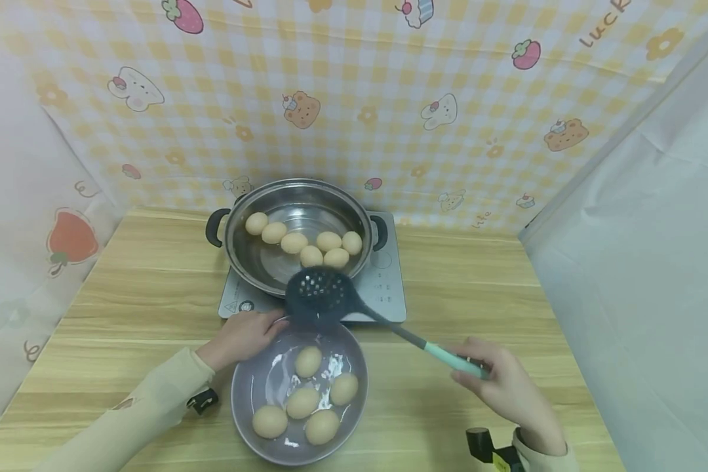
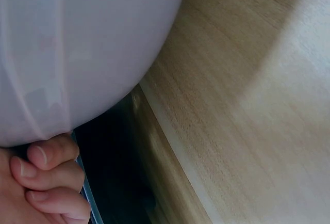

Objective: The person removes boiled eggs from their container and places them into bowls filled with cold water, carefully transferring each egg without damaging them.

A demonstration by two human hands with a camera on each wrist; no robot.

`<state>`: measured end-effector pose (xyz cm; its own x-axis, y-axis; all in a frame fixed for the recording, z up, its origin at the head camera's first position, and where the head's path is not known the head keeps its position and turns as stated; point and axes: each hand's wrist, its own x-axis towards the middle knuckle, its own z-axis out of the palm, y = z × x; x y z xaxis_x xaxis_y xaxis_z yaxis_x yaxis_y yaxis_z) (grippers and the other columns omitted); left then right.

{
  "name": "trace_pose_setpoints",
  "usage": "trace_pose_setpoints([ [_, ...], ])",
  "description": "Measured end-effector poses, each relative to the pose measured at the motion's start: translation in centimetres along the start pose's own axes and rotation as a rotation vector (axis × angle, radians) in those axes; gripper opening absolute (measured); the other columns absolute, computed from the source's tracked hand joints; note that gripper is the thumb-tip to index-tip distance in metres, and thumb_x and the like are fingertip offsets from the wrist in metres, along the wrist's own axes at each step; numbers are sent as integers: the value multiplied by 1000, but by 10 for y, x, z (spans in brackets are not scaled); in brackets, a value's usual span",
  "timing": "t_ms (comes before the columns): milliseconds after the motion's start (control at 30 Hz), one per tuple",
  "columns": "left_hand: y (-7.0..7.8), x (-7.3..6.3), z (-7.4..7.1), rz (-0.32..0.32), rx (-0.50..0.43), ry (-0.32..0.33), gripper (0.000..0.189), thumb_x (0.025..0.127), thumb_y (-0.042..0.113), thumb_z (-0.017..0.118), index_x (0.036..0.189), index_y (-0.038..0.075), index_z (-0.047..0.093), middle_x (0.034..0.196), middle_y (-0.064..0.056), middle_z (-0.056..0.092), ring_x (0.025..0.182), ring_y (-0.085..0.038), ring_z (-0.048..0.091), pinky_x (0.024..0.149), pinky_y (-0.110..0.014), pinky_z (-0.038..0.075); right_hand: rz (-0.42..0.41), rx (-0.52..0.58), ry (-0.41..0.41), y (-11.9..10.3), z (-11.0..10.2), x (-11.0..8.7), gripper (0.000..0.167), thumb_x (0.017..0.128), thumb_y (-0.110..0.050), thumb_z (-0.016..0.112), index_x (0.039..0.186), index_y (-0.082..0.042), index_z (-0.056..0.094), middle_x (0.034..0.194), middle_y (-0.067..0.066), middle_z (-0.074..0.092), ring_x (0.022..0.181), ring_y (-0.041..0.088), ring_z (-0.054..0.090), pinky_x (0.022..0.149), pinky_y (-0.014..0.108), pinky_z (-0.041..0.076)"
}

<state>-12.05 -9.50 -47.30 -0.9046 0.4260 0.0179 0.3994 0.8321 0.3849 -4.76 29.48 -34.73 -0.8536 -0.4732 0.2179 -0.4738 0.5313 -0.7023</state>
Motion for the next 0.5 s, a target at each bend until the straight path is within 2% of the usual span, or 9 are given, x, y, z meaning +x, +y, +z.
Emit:
trace_pose_setpoints([
  [133, 0, 0, -1, 1, 4, -10, 26, 94, 37, 45, 76, 19, 47, 58, 0, 49, 64, -26, 60, 54, -38, 40, 100, -102, 119, -8, 10, 19, 33, 71, 11, 69, 102, -2, 66, 68, -6, 48, 52, 6, 36, 45, 23, 32],
  [200, 0, 0, -1, -1, 6, -11, 26, 94, 37, 44, 77, 18, 49, 59, 0, 50, 65, -27, 60, 56, -39, 41, 123, -162, 192, -10, 17, 30, 32, 71, 10, 69, 101, -2, 67, 70, -5, 50, 52, 5, 36, 46, 23, 32],
  [333, 0, 0, -1, -4, 4, -7, 26, 94, 37, 45, 77, 18, 49, 58, 0, 50, 65, -28, 60, 57, -40, 41, 104, -260, 321, -7, 33, 52, 32, 69, 11, 70, 98, -2, 68, 70, -2, 54, 52, 4, 37, 46, 22, 33],
  [500, 1, -1, -2, 1, -6, -10, 27, 94, 36, 45, 74, 18, 47, 55, 2, 46, 63, -26, 59, 57, -39, 41, 87, -333, 369, -3, 49, 68, 33, 67, 12, 71, 96, -3, 70, 73, 1, 58, 55, 5, 40, 47, 22, 36],
])
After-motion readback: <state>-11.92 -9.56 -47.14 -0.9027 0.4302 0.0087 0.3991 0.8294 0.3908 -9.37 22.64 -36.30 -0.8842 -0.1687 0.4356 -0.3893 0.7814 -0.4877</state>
